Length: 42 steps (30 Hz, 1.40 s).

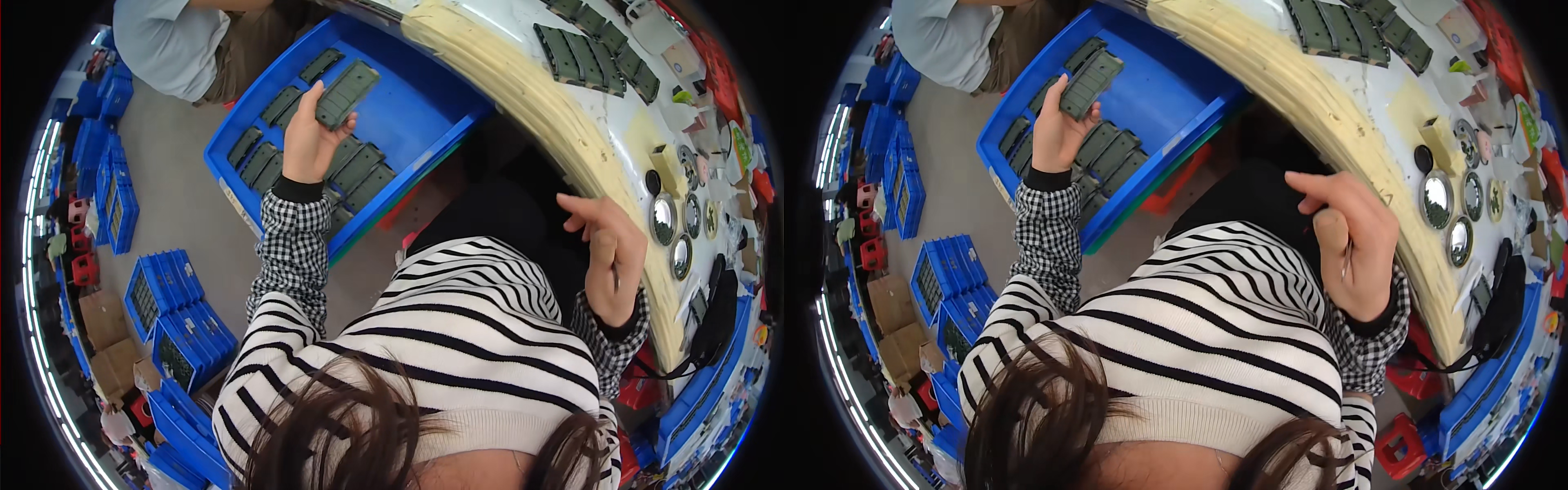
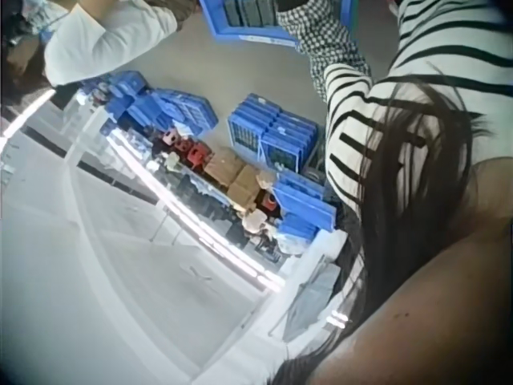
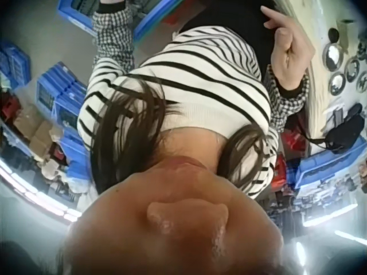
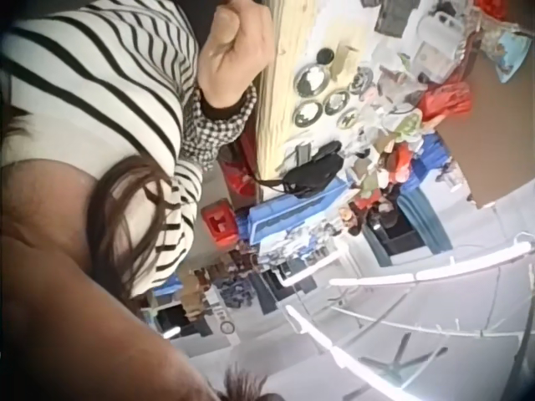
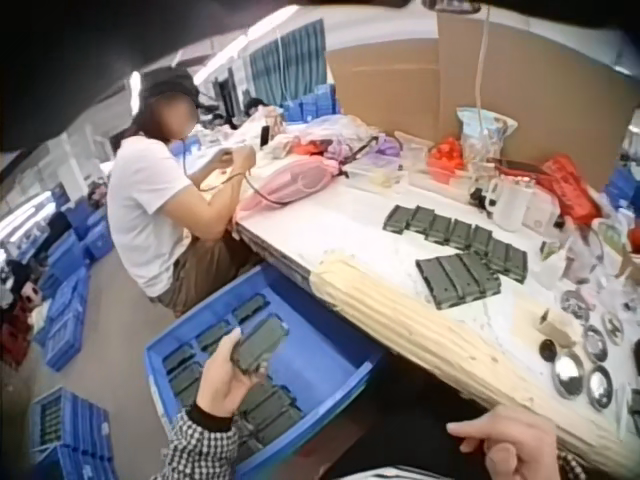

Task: Assembling and inspecting small green plastic components for toys at a factory workbench.

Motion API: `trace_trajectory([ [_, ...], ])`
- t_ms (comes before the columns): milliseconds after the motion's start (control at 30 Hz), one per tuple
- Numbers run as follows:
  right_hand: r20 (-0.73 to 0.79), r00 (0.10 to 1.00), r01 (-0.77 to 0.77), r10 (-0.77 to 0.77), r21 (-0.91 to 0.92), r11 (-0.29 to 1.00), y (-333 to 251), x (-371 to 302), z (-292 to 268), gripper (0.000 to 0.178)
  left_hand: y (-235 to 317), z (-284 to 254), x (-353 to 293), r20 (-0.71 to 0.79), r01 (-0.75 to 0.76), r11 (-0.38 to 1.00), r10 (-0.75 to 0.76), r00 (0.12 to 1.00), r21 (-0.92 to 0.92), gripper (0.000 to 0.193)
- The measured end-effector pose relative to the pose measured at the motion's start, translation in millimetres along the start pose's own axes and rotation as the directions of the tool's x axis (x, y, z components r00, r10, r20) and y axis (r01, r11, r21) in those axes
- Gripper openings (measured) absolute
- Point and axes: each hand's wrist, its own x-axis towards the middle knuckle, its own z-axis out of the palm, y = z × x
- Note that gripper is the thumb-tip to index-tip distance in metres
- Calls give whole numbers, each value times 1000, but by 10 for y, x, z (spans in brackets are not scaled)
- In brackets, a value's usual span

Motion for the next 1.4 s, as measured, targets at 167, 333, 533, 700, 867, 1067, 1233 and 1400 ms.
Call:
trace_trajectory([
  [167,-99,995,-8,-2,-103,995,-120,-25,260,26,3,318,-470,347,96,995,-86,934,-13,53],
  [333,-99,995,-7,-26,-317,948,-265,-84,521,57,-197,706,-911,558,127,960,-251,791,251,19],
  [533,-238,970,-32,-49,-327,944,-164,-320,430,51,-484,1064,-1014,682,260,958,-272,679,123,28],
  [700,-405,914,-117,-13,-294,949,-107,-419,318,50,-743,1499,-1203,764,383,918,-171,622,-107,39],
  [867,-396,917,-81,-48,-301,950,-19,-454,78,49,-987,1861,-1127,728,404,910,-212,651,-96,35],
  [1067,-628,779,-153,-1,-191,970,366,-699,-750,89,-885,2235,-833,670,351,933,-312,674,82,33],
  [1233,-594,676,-433,435,157,888,448,-866,-1011,99,-862,2759,-651,671,315,926,-369,643,207,36],
  [1400,-552,787,-299,277,52,953,640,-781,-1224,20,-829,3125,-453,639,312,890,-457,620,333,32],
])
